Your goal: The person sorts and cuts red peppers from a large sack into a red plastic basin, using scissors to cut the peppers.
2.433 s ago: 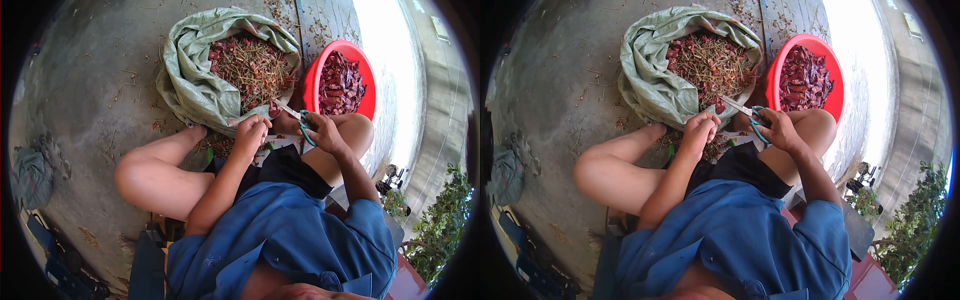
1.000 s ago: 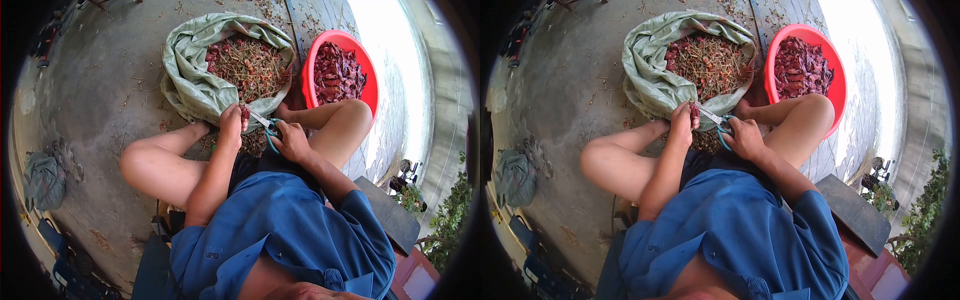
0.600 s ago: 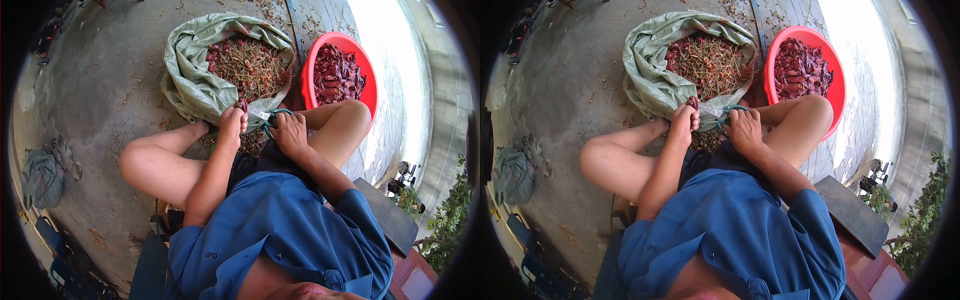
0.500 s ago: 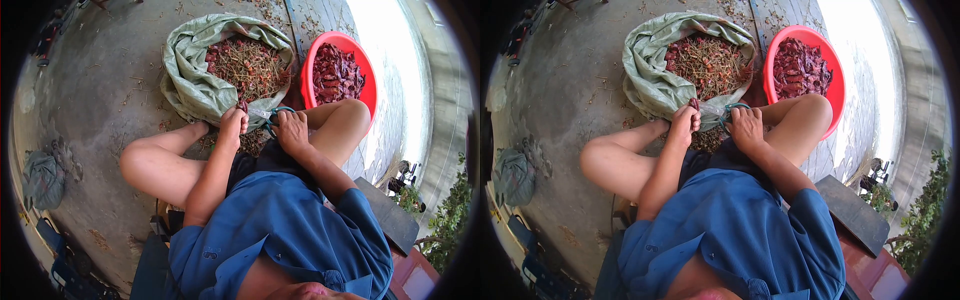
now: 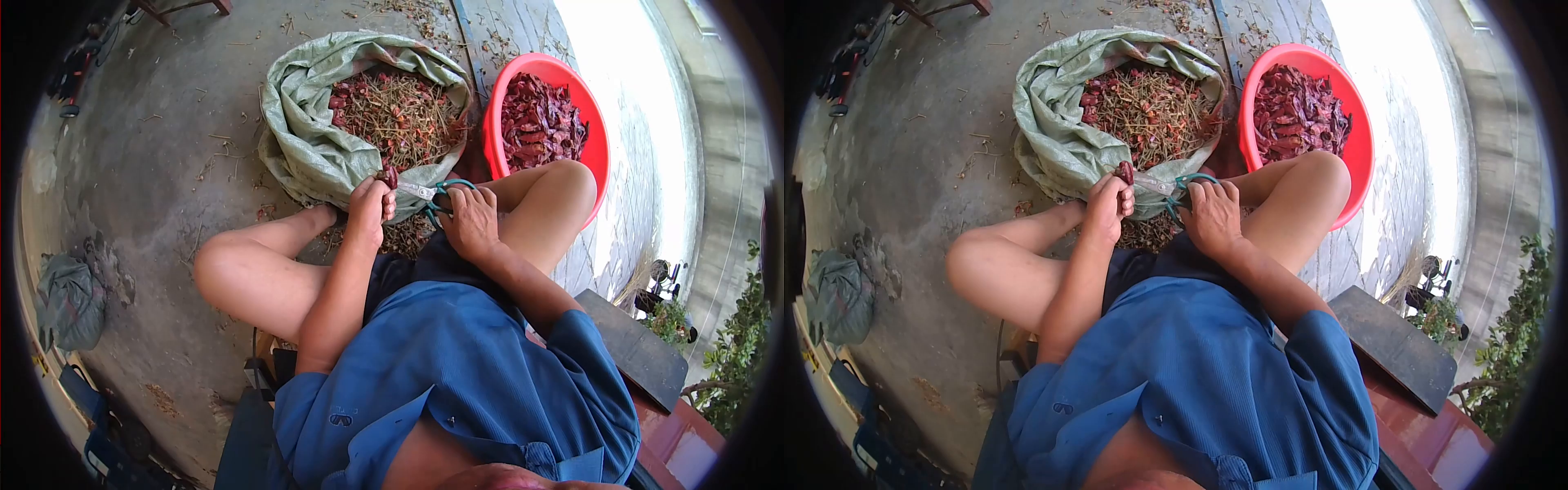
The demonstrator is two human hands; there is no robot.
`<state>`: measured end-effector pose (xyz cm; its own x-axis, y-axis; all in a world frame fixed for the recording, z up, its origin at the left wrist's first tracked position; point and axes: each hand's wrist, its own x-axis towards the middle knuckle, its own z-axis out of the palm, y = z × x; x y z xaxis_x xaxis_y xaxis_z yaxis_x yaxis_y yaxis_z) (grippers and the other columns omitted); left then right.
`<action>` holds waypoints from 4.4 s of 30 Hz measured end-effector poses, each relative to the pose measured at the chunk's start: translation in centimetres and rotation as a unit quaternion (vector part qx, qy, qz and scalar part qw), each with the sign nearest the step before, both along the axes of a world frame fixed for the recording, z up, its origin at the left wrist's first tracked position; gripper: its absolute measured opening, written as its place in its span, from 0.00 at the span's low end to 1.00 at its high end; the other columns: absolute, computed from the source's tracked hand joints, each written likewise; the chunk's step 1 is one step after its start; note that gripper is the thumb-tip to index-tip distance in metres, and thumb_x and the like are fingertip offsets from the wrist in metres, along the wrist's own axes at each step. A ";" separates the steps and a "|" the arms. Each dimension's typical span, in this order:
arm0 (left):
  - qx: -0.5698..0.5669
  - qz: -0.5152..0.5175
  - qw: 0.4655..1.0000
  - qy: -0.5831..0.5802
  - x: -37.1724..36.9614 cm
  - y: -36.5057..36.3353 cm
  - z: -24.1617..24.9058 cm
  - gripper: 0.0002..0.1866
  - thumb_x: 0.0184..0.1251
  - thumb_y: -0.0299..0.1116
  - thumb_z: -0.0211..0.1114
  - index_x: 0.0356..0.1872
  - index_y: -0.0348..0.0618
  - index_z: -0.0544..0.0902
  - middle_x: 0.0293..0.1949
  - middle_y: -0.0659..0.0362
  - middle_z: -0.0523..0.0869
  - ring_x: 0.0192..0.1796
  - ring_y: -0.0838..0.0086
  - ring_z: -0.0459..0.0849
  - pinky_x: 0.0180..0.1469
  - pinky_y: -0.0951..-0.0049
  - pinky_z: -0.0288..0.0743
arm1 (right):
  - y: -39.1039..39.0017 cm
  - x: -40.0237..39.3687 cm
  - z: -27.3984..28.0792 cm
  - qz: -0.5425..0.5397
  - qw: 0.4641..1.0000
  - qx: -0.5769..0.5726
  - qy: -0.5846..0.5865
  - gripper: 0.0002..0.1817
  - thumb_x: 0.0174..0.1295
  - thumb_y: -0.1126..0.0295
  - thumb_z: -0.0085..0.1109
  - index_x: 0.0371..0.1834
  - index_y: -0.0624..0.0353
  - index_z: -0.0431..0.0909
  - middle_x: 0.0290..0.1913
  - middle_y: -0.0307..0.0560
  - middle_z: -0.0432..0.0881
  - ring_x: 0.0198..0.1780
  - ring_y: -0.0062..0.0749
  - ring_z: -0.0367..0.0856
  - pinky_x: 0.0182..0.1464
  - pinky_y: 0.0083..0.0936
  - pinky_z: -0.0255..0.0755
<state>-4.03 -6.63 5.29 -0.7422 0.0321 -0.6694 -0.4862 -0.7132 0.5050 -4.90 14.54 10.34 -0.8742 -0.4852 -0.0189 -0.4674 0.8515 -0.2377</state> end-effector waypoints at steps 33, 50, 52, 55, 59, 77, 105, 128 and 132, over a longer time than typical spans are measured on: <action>-0.030 -0.032 0.999 -0.006 -0.4 1.5 -1.1 0.04 0.64 0.26 0.54 0.29 0.46 0.70 0.22 0.64 0.73 0.19 0.83 0.69 0.20 0.81 0.60 | 1.6 -8.5 1.8 0.112 0.978 0.048 -0.167 0.31 0.47 0.44 0.72 0.44 0.59 0.79 0.42 0.53 0.85 0.49 0.50 0.83 0.60 0.43 0.66; -0.038 -0.052 0.998 -0.029 -0.2 1.7 -1.2 0.08 0.64 0.29 0.55 0.40 0.38 0.78 0.22 0.67 0.73 0.20 0.84 0.68 0.21 0.81 0.59 | -1.0 -12.0 3.2 0.199 0.964 0.022 -0.173 0.18 0.51 0.55 0.69 0.26 0.59 0.78 0.22 0.56 0.81 0.29 0.57 0.83 0.37 0.46 0.75; -0.035 -0.053 0.998 -0.024 -0.3 1.8 -1.3 0.08 0.64 0.29 0.55 0.40 0.38 0.79 0.22 0.67 0.73 0.20 0.84 0.68 0.21 0.81 0.59 | -0.7 -12.1 2.8 0.190 0.965 0.047 -0.174 0.17 0.52 0.55 0.69 0.27 0.58 0.78 0.23 0.56 0.81 0.29 0.56 0.83 0.37 0.45 0.75; -0.032 -0.057 0.998 -0.019 -0.4 1.9 -1.0 0.08 0.64 0.28 0.55 0.40 0.38 0.79 0.22 0.67 0.73 0.20 0.84 0.68 0.21 0.81 0.58 | -0.3 -12.1 2.8 0.193 0.967 0.045 -0.157 0.18 0.53 0.54 0.70 0.27 0.58 0.79 0.22 0.55 0.81 0.29 0.55 0.83 0.36 0.45 0.75; -0.030 -0.064 0.998 0.001 -0.4 1.9 -0.9 0.07 0.64 0.28 0.54 0.39 0.39 0.79 0.21 0.67 0.73 0.20 0.85 0.68 0.21 0.81 0.58 | 0.0 -11.8 3.9 0.157 0.963 0.091 -0.198 0.20 0.52 0.50 0.69 0.29 0.56 0.80 0.24 0.53 0.83 0.31 0.53 0.85 0.38 0.45 0.76; -0.039 -0.098 0.994 0.016 -0.7 2.9 -0.8 0.07 0.64 0.27 0.53 0.38 0.38 0.79 0.21 0.68 0.73 0.20 0.86 0.67 0.21 0.82 0.58 | 2.9 -10.9 -2.6 -0.055 0.965 0.161 -0.201 0.26 0.56 0.42 0.65 0.34 0.57 0.84 0.34 0.55 0.86 0.41 0.51 0.87 0.45 0.47 0.78; -0.012 -0.073 0.997 -0.025 -1.0 1.5 -1.8 0.06 0.64 0.27 0.54 0.36 0.39 0.78 0.21 0.68 0.73 0.20 0.86 0.67 0.22 0.84 0.58 | -1.5 -13.5 -20.1 -0.233 0.939 -0.082 -0.241 0.24 0.57 0.57 0.68 0.56 0.53 0.82 0.43 0.54 0.88 0.48 0.47 0.87 0.51 0.40 0.78; 0.000 -0.060 0.998 -0.024 -0.4 0.8 -2.1 0.06 0.64 0.27 0.53 0.36 0.40 0.78 0.21 0.68 0.72 0.20 0.86 0.66 0.22 0.83 0.58 | -13.7 -13.7 -18.9 -0.053 0.959 -0.209 -0.185 0.21 0.63 0.62 0.61 0.57 0.60 0.81 0.54 0.61 0.84 0.55 0.56 0.81 0.61 0.42 0.73; -0.010 -0.034 0.998 -0.047 -1.0 0.2 -2.4 0.06 0.65 0.27 0.52 0.35 0.41 0.78 0.21 0.68 0.71 0.20 0.85 0.65 0.22 0.82 0.56 | -19.3 -11.4 -21.3 0.114 0.833 -0.183 -0.510 0.20 0.65 0.67 0.57 0.59 0.59 0.80 0.58 0.54 0.84 0.61 0.45 0.80 0.63 0.36 0.72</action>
